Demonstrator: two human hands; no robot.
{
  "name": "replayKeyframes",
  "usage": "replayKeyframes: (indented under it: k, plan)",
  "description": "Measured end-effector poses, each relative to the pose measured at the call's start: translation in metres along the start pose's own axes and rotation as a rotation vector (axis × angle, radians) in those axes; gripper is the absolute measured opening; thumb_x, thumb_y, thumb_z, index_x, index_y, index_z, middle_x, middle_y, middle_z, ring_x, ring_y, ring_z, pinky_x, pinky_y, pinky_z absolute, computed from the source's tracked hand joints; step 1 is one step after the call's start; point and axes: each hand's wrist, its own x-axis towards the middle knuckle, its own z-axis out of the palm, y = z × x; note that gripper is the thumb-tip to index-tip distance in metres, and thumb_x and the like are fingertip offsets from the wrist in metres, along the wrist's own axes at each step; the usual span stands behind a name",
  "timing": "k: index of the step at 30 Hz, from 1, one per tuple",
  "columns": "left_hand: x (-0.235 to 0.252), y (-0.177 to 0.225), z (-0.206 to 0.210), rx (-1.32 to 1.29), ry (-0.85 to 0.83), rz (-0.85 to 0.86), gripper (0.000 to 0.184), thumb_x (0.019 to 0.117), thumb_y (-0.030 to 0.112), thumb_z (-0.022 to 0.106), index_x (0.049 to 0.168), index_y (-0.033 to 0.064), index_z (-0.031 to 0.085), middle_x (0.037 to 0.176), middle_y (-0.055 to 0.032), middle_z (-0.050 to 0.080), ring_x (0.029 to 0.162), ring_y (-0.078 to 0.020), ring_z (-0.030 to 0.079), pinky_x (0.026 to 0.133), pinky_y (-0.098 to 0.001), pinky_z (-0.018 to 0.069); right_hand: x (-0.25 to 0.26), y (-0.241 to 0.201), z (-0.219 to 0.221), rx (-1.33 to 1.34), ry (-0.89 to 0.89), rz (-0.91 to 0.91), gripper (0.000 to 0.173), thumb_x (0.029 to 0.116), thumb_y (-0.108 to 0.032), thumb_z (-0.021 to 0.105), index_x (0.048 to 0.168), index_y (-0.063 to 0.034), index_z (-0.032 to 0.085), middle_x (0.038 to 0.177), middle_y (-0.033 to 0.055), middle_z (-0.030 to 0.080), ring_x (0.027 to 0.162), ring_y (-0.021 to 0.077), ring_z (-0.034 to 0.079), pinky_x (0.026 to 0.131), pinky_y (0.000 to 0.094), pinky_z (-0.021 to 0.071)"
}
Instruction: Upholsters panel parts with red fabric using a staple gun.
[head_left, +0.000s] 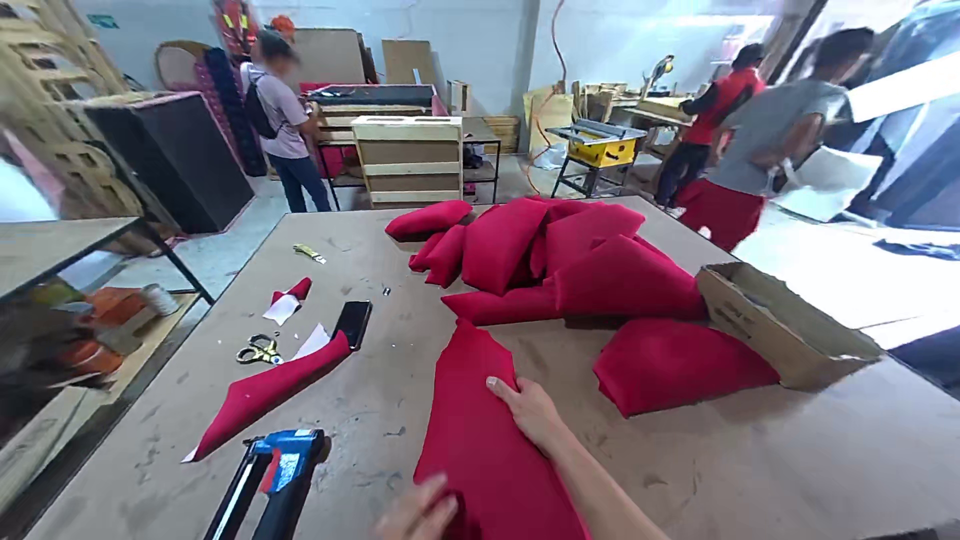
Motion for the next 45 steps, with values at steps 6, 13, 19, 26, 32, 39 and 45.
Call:
replayKeyframes:
  k: [6,13,19,26,32,39,45]
  plan:
    - [0.053,-0.004,-0.061,-0.71,0.384,-0.482,0.109,0.0722,0.07,0.081,0.152,0.0072,0.042,0.134,-0.0056,0.066,0.118,-0.0157,0.067,0.099,-0.0396,0.06,-0.102,-0.058,0.007,-0.189,-0.231,-0.345,0.073,0.0755,-0.084,0.066,0.111,-0.0202,0.07,0.092,-0.0031,0.073,0.088,0.0125,0.072,0.08,0.045,0.0619]
    - [-0.036,0.011,-0.01,-0.859,1.025,-0.741,0.084,0.0867,0.063,0.071,0.138,-0.0006,0.051,0.106,-0.0117,0.074,0.093,-0.0202,0.075,0.081,-0.0397,0.0655,-0.112,0.044,-0.028,-0.322,-0.615,-0.284,0.064,0.0948,-0.077,0.046,0.114,-0.0215,0.073,0.097,0.0021,0.074,0.092,0.0177,0.072,0.084,0.0505,0.0591]
    - [-0.075,0.043,0.064,-0.959,1.316,-0.849,0.064,0.1076,0.059,0.027,0.139,0.008,0.051,0.115,-0.0081,0.072,0.106,-0.0171,0.071,0.091,-0.0419,0.0614,-0.085,0.038,-0.047,-0.628,-0.691,-0.341,0.084,0.0805,-0.095,0.036,0.1,-0.0179,0.063,0.078,0.003,0.063,0.076,0.0219,0.067,0.069,0.0491,0.056]
    - [-0.087,0.075,0.154,0.038,1.036,-1.02,0.083,0.1082,0.058,0.02,0.157,-0.0088,0.029,0.163,-0.0311,0.026,0.156,-0.0349,0.023,0.129,-0.0475,0.0195,-0.107,0.09,-0.053,-0.749,-0.68,-0.697,0.069,0.1033,-0.066,0.04,0.081,-0.0072,0.067,0.073,0.0117,0.067,0.07,0.0289,0.069,0.059,0.0514,0.0553]
    - [-0.062,0.083,0.162,0.468,0.847,-0.847,0.079,0.106,0.061,0.025,0.164,0.0081,0.023,0.169,-0.0195,0.022,0.158,-0.0348,0.018,0.128,-0.0584,0.0152,-0.084,0.118,-0.039,-0.562,-0.418,-1.0,0.056,0.1064,-0.051,0.049,0.066,-0.0132,0.059,0.062,0.0025,0.059,0.055,0.0172,0.062,0.044,0.0386,0.0486]
    - [-0.054,0.063,0.174,0.464,0.871,-0.703,0.068,0.1019,0.067,0.024,0.152,0.0264,0.046,0.162,-0.0031,0.041,0.156,-0.0334,0.023,0.126,-0.0647,0.012,-0.051,0.09,-0.035,-0.862,-0.942,-0.614,0.089,0.0856,-0.093,0.025,0.083,-0.0135,0.065,0.068,0.0081,0.064,0.071,0.0272,0.069,0.063,0.0515,0.0553]
    - [-0.09,0.069,0.214,0.202,0.769,-0.847,0.074,0.1048,0.063,0.027,0.157,0.0119,0.037,0.165,-0.0187,0.031,0.156,-0.0361,0.022,0.128,-0.0551,0.0227,-0.052,0.093,-0.011,-0.569,-1.381,-0.446,0.056,0.1065,-0.053,0.042,0.075,-0.0103,0.059,0.063,0.0059,0.053,0.062,0.022,0.057,0.058,0.0458,0.0449]
